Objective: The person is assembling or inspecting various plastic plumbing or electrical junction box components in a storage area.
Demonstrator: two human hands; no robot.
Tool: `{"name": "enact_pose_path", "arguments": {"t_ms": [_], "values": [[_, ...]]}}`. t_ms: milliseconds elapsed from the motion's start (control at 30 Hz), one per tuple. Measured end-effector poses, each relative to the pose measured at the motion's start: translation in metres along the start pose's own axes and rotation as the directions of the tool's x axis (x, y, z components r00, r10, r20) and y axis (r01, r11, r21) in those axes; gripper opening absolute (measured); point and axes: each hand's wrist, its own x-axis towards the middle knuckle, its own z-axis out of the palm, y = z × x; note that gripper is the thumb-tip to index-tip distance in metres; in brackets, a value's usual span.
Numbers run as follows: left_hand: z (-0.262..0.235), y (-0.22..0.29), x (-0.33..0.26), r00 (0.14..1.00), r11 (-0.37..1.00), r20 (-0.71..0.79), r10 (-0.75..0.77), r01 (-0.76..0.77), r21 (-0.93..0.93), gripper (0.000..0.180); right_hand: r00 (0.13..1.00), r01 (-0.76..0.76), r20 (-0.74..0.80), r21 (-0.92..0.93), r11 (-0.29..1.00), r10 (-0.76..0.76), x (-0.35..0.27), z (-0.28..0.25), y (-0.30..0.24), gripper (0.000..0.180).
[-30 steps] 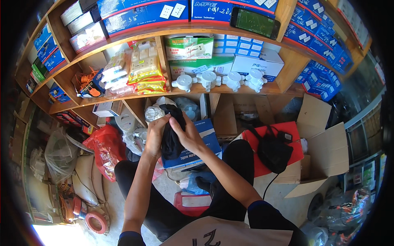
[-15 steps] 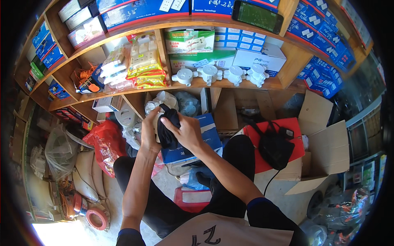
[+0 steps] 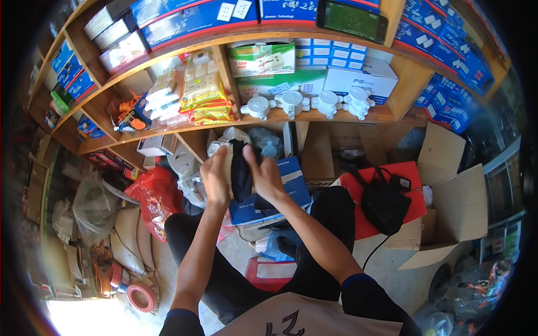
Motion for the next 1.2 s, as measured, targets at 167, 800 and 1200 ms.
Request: {"name": "enact_pose_path", "arguments": {"t_ms": [167, 800, 1200], "values": [[0.004, -0.008, 0.007, 0.999, 0.987, -0.005, 0.043, -0.044, -0.155, 0.034, 0.787, -0.59, 0.183, 0.497, 0.636, 0.589, 0.016, 0.009, 0.015, 0.055], [0.013, -0.018, 0.016, 0.998, 0.985, -0.048, -0.046, 0.038, -0.17, 0.039, 0.961, 0.273, 0.061, -0.392, 0.879, -0.271, 0.0, 0.007, -0.008, 0.032], [0.013, -0.012, 0.016, 1.0, 1.0, -0.022, 0.015, -0.015, 0.012, 0.029, 0.964, 0.233, -0.081, -0.211, 0.949, -0.255, 0.01, 0.011, 0.015, 0.037]]}}
